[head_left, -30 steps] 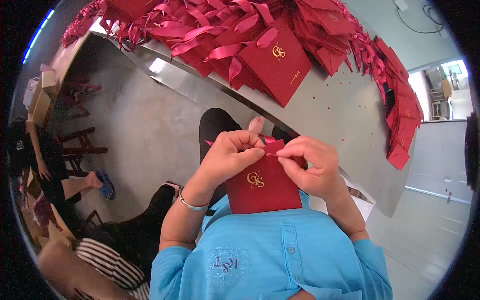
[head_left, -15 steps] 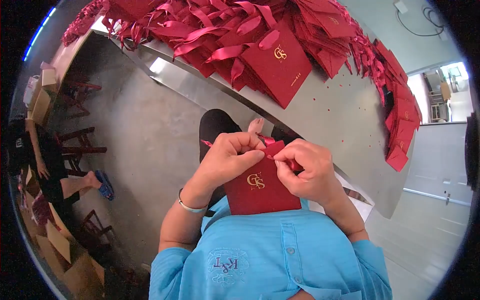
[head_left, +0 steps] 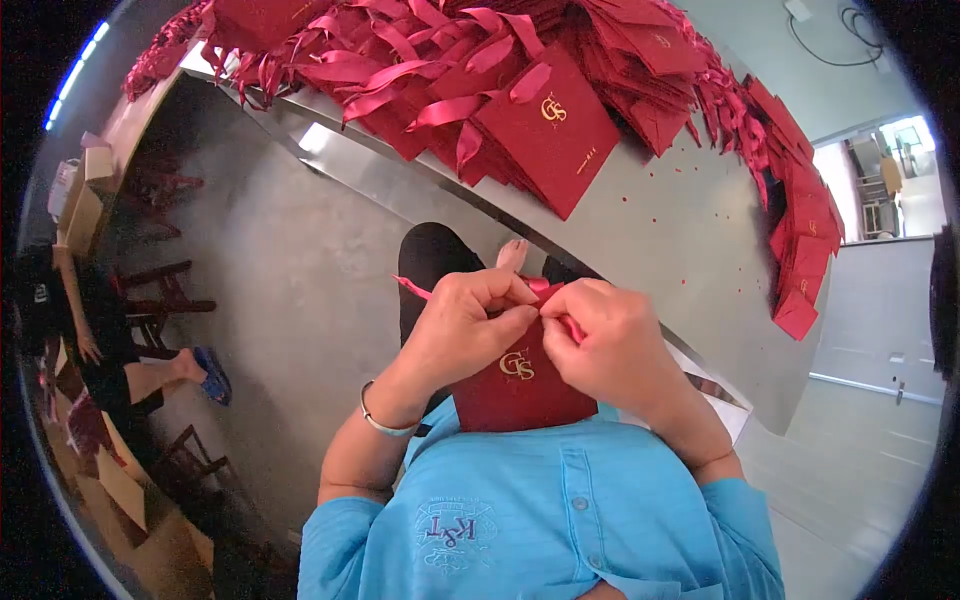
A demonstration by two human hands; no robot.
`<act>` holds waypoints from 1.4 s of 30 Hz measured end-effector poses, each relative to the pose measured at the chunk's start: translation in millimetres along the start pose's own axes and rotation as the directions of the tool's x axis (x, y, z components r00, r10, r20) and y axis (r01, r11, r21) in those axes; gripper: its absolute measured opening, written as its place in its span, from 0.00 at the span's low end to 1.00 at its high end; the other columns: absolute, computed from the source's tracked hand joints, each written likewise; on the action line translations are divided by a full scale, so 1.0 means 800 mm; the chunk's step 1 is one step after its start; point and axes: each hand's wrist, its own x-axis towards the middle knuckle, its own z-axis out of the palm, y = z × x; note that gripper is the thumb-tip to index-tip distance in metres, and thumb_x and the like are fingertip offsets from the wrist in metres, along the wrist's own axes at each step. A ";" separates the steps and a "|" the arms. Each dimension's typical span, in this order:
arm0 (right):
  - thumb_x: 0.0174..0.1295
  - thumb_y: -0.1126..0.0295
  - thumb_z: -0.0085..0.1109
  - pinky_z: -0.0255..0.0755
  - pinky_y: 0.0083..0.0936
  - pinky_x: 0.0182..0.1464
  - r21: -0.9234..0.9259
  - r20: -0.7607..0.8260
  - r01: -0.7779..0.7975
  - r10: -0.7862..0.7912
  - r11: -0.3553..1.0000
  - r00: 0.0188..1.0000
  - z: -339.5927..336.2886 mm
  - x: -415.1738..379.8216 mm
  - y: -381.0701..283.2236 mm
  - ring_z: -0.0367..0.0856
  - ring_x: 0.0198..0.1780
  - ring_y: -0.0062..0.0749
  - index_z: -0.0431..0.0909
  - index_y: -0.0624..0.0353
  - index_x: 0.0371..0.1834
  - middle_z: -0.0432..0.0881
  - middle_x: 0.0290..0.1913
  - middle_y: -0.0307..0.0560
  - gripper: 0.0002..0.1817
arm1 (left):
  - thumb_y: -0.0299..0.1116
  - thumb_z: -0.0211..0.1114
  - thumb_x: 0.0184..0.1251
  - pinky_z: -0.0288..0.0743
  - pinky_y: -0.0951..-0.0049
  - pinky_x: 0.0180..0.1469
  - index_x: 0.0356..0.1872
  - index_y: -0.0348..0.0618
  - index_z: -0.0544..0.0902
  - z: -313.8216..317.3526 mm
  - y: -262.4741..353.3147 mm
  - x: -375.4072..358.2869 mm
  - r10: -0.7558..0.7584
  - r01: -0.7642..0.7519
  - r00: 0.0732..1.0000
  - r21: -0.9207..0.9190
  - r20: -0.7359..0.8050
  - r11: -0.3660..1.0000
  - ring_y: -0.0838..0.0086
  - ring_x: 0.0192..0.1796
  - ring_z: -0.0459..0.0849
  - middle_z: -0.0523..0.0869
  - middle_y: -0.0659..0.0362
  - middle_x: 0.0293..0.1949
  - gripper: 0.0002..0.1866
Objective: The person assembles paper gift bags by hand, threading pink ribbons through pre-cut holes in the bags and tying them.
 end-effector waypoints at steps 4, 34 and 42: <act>0.49 0.79 0.61 0.71 0.30 0.26 0.070 0.062 -0.081 0.076 0.994 0.995 -0.009 0.005 -0.001 0.78 0.24 0.41 0.75 0.61 0.29 0.79 0.24 0.48 0.06 | 0.20 0.61 0.60 0.72 0.82 0.32 0.35 0.32 0.81 0.001 0.004 0.001 0.030 -0.030 1.000 0.055 0.000 0.998 0.87 0.31 0.78 0.83 0.63 0.27 0.04; 0.50 0.76 0.63 0.62 0.10 0.23 0.373 0.883 -0.779 0.065 0.504 0.465 -0.102 0.013 0.073 0.72 0.23 0.12 0.75 0.62 0.43 0.82 0.30 0.36 0.15 | 0.24 0.70 0.46 0.76 0.77 0.33 0.29 0.37 0.78 0.075 0.087 0.004 0.297 -0.403 0.909 0.437 0.290 0.804 0.74 0.28 0.84 0.83 0.56 0.25 0.09; 0.45 0.80 0.62 0.62 0.14 0.21 0.406 0.784 -0.804 0.287 0.435 0.551 -0.103 -0.022 0.059 0.73 0.23 0.14 0.74 0.62 0.37 0.82 0.27 0.38 0.14 | 0.18 0.66 0.50 0.72 0.84 0.29 0.28 0.36 0.77 0.078 0.067 0.020 0.128 -0.236 0.891 0.203 0.435 0.950 0.86 0.28 0.79 0.80 0.64 0.24 0.07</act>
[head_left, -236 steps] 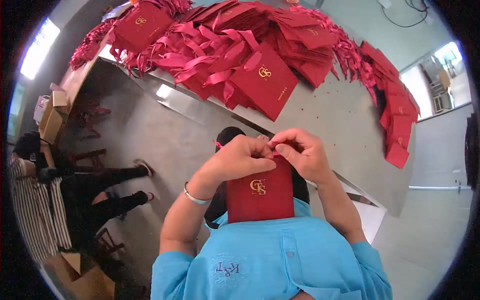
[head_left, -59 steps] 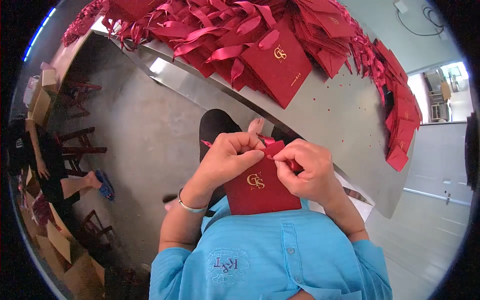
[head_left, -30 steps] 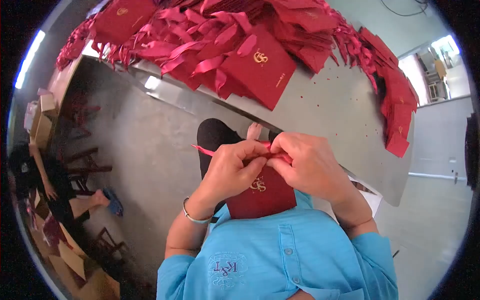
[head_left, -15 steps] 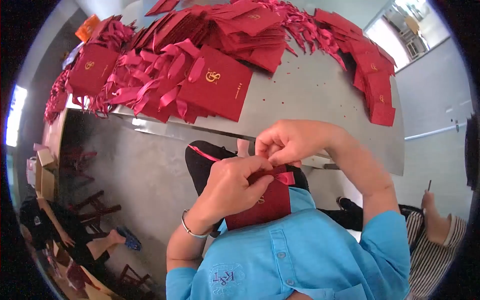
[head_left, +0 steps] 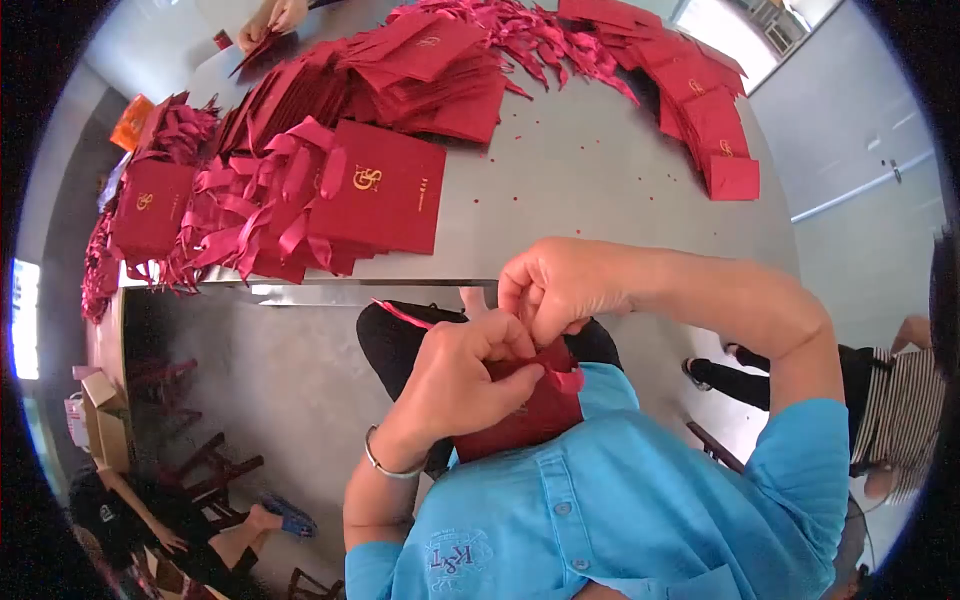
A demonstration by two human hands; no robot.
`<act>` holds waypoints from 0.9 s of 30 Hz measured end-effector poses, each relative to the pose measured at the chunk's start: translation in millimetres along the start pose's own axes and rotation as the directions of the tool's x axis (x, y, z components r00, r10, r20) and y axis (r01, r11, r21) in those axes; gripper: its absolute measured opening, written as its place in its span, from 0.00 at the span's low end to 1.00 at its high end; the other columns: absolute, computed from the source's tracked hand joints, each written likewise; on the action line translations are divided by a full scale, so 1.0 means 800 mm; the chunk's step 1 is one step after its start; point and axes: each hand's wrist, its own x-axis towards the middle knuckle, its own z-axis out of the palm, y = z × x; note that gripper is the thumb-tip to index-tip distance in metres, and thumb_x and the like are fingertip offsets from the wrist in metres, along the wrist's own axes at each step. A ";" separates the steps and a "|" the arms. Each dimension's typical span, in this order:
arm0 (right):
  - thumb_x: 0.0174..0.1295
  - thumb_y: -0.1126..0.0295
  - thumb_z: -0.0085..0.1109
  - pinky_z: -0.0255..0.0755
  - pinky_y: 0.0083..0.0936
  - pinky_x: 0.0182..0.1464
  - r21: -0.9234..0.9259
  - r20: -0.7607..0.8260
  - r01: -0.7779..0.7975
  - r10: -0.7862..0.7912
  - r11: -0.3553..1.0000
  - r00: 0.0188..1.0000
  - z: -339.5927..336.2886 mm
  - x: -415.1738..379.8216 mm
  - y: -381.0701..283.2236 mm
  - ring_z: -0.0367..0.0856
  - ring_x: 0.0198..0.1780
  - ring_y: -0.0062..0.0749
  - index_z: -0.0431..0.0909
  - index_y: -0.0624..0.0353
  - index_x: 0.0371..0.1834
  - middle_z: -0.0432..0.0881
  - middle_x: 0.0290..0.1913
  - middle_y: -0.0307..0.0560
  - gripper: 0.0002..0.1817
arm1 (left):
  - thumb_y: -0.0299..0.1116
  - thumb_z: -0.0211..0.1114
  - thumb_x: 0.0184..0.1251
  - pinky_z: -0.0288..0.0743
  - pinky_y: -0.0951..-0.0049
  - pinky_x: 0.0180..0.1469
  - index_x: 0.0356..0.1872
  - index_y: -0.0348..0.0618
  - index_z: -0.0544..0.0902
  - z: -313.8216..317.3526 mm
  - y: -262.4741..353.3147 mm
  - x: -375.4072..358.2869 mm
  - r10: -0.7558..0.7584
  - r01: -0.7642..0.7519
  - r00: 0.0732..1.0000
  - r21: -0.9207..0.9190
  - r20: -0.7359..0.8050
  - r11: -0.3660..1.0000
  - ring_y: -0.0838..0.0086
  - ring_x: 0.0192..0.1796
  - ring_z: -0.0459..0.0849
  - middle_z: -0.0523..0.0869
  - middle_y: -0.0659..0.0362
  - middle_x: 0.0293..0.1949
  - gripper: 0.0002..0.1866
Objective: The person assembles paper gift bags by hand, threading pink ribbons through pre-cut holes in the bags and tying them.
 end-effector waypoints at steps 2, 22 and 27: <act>0.44 0.80 0.61 0.62 0.16 0.21 0.020 -0.215 0.081 -0.075 0.997 0.974 0.003 -0.006 0.005 0.73 0.21 0.16 0.74 0.62 0.34 0.80 0.24 0.40 0.12 | 0.17 0.66 0.51 0.71 0.84 0.29 0.28 0.36 0.77 0.002 -0.010 0.008 0.005 -0.005 1.000 -0.008 0.005 1.000 0.86 0.28 0.78 0.80 0.65 0.24 0.07; 0.67 0.63 0.54 0.73 0.17 0.34 -0.172 -0.682 0.277 -0.317 0.945 0.659 -0.034 -0.037 0.128 0.77 0.31 0.16 0.79 0.61 0.42 0.81 0.31 0.37 0.12 | 0.20 0.65 0.53 0.71 0.84 0.31 0.32 0.34 0.78 0.023 -0.003 0.045 -0.098 0.098 0.993 -0.001 0.061 0.995 0.87 0.30 0.78 0.81 0.64 0.24 0.06; 0.70 0.54 0.46 0.75 0.23 0.40 -0.089 -0.601 0.199 -0.212 0.976 0.771 -0.024 -0.059 0.119 0.79 0.36 0.21 0.81 0.61 0.37 0.82 0.33 0.39 0.22 | 0.21 0.69 0.45 0.75 0.75 0.33 0.30 0.38 0.81 0.025 0.031 0.049 0.236 -0.241 0.970 0.311 0.053 0.919 0.70 0.28 0.83 0.85 0.54 0.27 0.09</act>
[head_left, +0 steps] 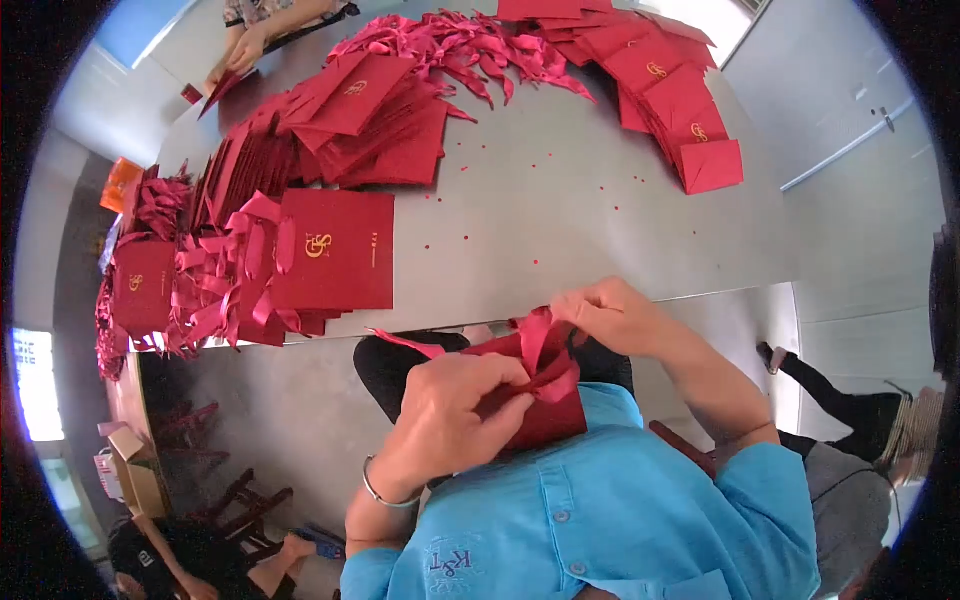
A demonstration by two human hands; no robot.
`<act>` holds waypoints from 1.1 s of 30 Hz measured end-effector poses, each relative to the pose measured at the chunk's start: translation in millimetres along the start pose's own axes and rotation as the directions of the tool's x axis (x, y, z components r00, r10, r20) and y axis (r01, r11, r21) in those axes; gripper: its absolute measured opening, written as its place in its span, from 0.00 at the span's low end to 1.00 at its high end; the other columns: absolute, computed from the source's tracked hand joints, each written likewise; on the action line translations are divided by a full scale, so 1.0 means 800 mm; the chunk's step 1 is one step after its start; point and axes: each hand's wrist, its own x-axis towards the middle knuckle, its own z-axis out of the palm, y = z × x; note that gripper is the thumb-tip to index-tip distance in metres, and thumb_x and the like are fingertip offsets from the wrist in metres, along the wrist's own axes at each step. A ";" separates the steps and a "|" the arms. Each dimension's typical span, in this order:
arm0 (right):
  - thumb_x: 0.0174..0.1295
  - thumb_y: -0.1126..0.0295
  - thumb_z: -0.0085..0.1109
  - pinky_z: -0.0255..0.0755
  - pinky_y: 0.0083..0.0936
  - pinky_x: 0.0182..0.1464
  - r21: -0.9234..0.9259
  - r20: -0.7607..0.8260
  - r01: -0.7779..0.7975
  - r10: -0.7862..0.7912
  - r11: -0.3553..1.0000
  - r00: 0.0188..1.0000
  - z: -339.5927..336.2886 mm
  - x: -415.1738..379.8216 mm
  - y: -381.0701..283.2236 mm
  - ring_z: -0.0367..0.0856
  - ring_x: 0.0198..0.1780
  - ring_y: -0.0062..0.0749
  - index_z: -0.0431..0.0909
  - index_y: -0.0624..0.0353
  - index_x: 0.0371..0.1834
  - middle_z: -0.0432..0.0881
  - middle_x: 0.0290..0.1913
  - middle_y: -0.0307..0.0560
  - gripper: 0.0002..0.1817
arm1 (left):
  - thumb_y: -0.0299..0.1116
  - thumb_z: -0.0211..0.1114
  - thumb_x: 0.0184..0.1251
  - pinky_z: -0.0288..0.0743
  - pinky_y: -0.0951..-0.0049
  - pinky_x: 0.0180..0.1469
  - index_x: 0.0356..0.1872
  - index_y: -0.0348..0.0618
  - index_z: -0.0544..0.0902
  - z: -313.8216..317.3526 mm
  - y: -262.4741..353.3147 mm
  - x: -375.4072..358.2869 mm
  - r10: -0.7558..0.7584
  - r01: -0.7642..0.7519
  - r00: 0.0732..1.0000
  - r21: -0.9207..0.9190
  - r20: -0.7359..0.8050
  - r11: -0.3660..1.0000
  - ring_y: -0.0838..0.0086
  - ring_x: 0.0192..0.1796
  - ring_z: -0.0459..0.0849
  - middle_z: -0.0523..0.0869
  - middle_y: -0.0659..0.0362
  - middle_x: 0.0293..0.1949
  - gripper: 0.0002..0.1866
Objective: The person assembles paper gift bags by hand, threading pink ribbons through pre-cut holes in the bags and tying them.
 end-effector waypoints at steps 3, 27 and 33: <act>0.70 0.51 0.45 0.73 0.27 0.51 0.167 0.204 0.070 -0.104 0.983 0.974 0.000 0.002 0.008 0.79 0.46 0.26 0.80 0.63 0.44 0.82 0.41 0.42 0.24 | 0.22 0.70 0.44 0.76 0.72 0.35 0.30 0.38 0.81 -0.001 0.001 0.006 0.043 -0.043 0.999 -0.012 0.019 0.999 0.64 0.30 0.84 0.85 0.53 0.29 0.10; 0.57 0.67 0.66 0.64 0.19 0.25 -0.012 -0.374 0.198 -0.189 0.980 0.908 -0.046 0.117 0.008 0.68 0.23 0.14 0.81 0.66 0.30 0.75 0.20 0.36 0.11 | 0.32 0.66 0.53 0.76 0.69 0.37 0.35 0.40 0.83 0.022 -0.103 0.115 -0.281 0.258 0.945 0.149 0.164 0.955 0.66 0.32 0.85 0.85 0.52 0.29 0.09; 0.52 0.61 0.67 0.74 0.28 0.32 -0.170 -0.490 0.194 -0.253 0.966 0.834 -0.036 0.132 0.020 0.82 0.26 0.33 0.83 0.64 0.32 0.84 0.27 0.53 0.15 | 0.34 0.66 0.52 0.76 0.66 0.38 0.34 0.41 0.83 0.019 -0.099 0.119 -0.265 0.228 0.947 0.202 0.180 0.952 0.62 0.34 0.85 0.85 0.51 0.30 0.10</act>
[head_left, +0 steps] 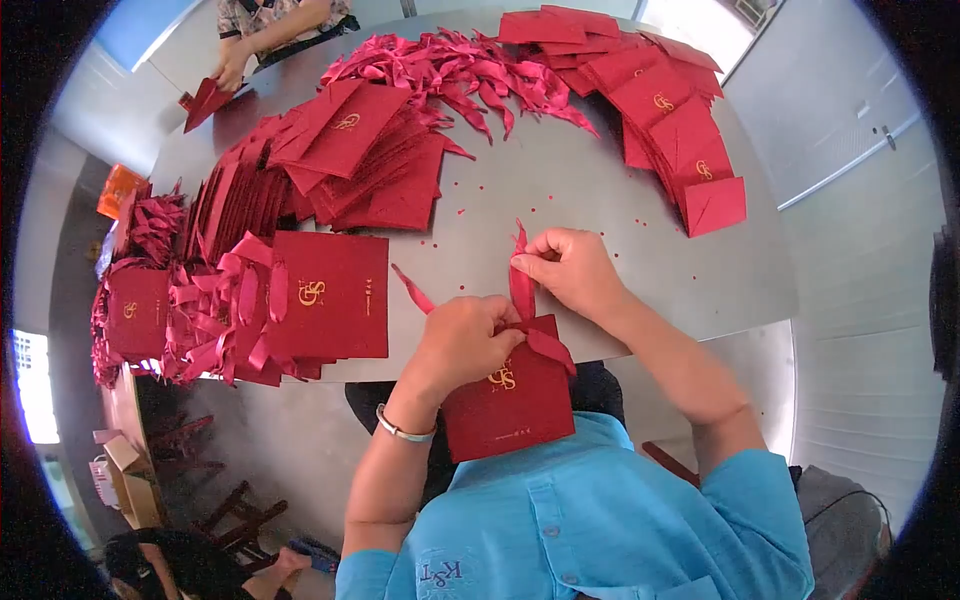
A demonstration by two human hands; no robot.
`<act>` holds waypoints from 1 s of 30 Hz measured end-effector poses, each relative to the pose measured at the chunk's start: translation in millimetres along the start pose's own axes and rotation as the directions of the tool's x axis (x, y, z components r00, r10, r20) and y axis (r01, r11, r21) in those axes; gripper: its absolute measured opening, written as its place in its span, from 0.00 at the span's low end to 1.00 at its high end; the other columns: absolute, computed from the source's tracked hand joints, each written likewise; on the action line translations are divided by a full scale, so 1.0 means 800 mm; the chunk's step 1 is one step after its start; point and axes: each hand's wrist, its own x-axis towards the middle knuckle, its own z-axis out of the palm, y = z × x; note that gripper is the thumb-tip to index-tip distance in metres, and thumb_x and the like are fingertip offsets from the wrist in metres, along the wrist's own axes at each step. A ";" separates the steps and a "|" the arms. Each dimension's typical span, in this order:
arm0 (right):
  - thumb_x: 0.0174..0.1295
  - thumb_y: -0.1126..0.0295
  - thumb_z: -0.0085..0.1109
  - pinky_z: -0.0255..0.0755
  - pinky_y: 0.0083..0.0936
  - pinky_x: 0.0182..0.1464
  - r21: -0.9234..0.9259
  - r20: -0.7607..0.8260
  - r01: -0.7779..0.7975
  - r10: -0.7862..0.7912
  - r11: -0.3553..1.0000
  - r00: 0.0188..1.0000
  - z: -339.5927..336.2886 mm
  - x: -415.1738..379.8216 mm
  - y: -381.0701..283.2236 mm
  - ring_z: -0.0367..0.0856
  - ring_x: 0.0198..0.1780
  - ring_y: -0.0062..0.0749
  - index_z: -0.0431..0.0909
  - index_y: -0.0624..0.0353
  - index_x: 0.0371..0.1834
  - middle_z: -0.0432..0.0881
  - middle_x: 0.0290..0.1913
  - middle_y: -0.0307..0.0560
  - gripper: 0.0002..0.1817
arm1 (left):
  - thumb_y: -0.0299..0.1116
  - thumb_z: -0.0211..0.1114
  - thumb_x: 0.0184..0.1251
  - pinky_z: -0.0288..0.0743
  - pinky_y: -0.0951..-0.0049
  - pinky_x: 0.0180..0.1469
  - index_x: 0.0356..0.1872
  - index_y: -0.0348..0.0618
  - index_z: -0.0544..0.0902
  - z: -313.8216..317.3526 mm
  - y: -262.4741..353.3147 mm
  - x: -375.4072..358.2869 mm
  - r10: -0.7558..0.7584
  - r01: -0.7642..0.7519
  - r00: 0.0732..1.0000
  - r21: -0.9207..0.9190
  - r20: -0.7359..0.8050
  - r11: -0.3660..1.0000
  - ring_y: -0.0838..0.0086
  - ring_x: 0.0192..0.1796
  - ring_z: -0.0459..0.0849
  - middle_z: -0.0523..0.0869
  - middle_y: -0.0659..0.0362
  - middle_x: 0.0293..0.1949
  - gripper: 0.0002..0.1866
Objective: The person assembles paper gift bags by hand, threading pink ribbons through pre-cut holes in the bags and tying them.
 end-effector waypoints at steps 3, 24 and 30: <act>0.55 0.66 0.66 0.72 0.23 0.30 -0.106 -0.055 0.066 -0.072 0.992 0.996 0.004 -0.002 -0.004 0.78 0.26 0.23 0.81 0.65 0.30 0.82 0.26 0.48 0.12 | 0.34 0.66 0.52 0.77 0.65 0.38 0.34 0.41 0.83 -0.002 -0.001 0.000 0.005 -0.005 1.000 0.013 0.012 1.000 0.60 0.34 0.85 0.85 0.51 0.30 0.10; 0.53 0.67 0.65 0.75 0.25 0.33 -0.124 -0.156 0.059 -0.078 0.991 0.985 0.017 0.023 -0.001 0.82 0.27 0.29 0.80 0.66 0.32 0.84 0.28 0.51 0.11 | 0.34 0.67 0.52 0.77 0.66 0.36 0.33 0.42 0.83 0.004 -0.008 -0.002 -0.009 0.009 1.000 0.017 -0.024 1.000 0.60 0.33 0.85 0.86 0.52 0.30 0.09; 0.56 0.68 0.63 0.74 0.23 0.31 -0.303 -0.120 0.094 -0.136 0.948 0.983 0.008 0.036 -0.010 0.80 0.26 0.23 0.80 0.66 0.33 0.84 0.28 0.48 0.10 | 0.34 0.67 0.52 0.77 0.66 0.37 0.33 0.42 0.83 0.003 -0.007 -0.002 -0.023 0.023 1.000 0.028 -0.008 0.999 0.62 0.32 0.85 0.86 0.52 0.29 0.09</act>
